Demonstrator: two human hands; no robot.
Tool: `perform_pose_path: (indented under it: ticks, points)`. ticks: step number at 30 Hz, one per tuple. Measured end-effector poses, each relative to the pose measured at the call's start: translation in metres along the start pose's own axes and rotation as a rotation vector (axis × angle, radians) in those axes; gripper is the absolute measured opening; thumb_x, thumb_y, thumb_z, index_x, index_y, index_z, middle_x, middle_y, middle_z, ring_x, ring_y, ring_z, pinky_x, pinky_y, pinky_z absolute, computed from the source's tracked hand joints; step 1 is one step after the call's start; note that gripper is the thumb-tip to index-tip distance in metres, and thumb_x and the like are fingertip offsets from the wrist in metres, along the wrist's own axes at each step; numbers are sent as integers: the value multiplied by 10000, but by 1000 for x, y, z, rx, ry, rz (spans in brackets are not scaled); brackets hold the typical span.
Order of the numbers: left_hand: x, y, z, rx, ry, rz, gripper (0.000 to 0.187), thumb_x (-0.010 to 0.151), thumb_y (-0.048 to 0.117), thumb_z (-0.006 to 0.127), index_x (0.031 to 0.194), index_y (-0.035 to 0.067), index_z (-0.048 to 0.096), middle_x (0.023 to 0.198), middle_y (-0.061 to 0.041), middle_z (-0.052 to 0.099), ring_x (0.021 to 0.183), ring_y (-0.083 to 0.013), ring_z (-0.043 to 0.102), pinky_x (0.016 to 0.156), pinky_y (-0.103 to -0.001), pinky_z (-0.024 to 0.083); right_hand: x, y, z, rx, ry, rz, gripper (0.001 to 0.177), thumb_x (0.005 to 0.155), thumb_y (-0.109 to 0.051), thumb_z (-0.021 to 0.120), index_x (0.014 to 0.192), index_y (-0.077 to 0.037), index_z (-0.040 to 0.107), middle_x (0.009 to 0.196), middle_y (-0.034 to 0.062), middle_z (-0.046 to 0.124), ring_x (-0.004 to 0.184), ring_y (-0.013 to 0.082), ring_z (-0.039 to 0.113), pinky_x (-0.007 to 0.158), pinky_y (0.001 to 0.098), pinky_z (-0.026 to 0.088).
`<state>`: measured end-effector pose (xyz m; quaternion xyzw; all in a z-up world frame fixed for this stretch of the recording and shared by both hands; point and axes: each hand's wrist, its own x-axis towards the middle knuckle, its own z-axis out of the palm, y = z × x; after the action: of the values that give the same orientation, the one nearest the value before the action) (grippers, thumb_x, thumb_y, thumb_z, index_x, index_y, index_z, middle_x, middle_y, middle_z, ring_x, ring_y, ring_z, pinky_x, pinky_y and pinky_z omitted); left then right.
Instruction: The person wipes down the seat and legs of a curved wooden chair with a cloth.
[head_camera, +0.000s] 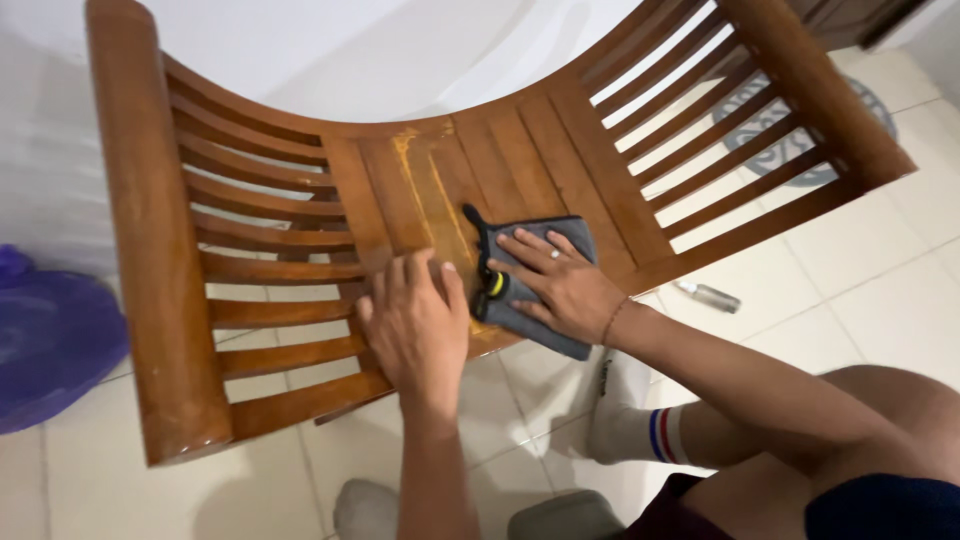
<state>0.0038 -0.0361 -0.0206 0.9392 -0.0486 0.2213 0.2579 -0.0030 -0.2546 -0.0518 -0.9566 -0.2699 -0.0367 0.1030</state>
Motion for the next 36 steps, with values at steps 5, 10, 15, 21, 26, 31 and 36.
perform_pose_path:
  ticks: [5, 10, 15, 21, 26, 31, 36]
  points:
    - [2, -1, -2, 20, -30, 14, 258, 991, 323, 601, 1122, 119, 690, 1050, -57, 706, 1039, -267, 638, 894, -457, 443, -4, 40, -10, -95, -45, 17, 628, 919, -349, 655, 1497, -171, 487, 1627, 146, 354, 1508, 320, 314, 1196, 515, 261]
    - [1, 1, 1, 25, -64, -8, 252, 1000, 323, 594, 1129, 129, 692, 1083, -52, 711, 1054, -270, 631, 895, -452, 439, 45, 94, -6, -271, 2, 174, 606, 1003, -463, 527, 1528, -166, 473, 1627, 150, 336, 1508, 321, 250, 1199, 544, 180]
    - [3, 2, 4, 62, -14, 24, 260, 995, 329, 593, 1133, 135, 698, 1115, -38, 718, 1072, -267, 631, 909, -457, 440, 121, 117, 1, -211, 119, 471, 566, 1013, -452, 514, 1514, -189, 499, 1641, 98, 367, 1543, 301, 262, 1256, 518, 163]
    - [1, 7, 4, 62, -61, -18, 254, 998, 322, 602, 1127, 130, 706, 1094, -37, 722, 1045, -268, 626, 897, -447, 441, 156, 106, 22, -154, 258, 552, 534, 1030, -426, 533, 1506, -186, 508, 1614, 146, 371, 1517, 337, 278, 1236, 539, 172]
    - [1, 6, 3, 132, -45, 20, 251, 984, 328, 620, 1119, 135, 708, 1050, -48, 716, 1030, -276, 628, 896, -450, 444, 131, 81, 26, -104, 192, 395, 580, 992, -444, 557, 1504, -178, 494, 1615, 139, 375, 1506, 335, 280, 1208, 542, 202]
    - [-2, 3, 6, 114, -1, 63, 232, 996, 319, 630, 1111, 131, 703, 1068, -42, 719, 1044, -273, 632, 891, -452, 442, 79, 36, 24, -81, 168, 266, 602, 998, -447, 561, 1524, -162, 485, 1622, 141, 380, 1514, 323, 302, 1217, 529, 227]
    - [-5, 0, 7, 63, 17, 65, 237, 991, 319, 645, 1121, 128, 701, 1071, -49, 718, 1051, -274, 636, 892, -449, 444, 17, 8, 9, -37, 102, 108, 601, 985, -402, 591, 1528, -167, 485, 1631, 132, 378, 1516, 323, 310, 1209, 517, 243]
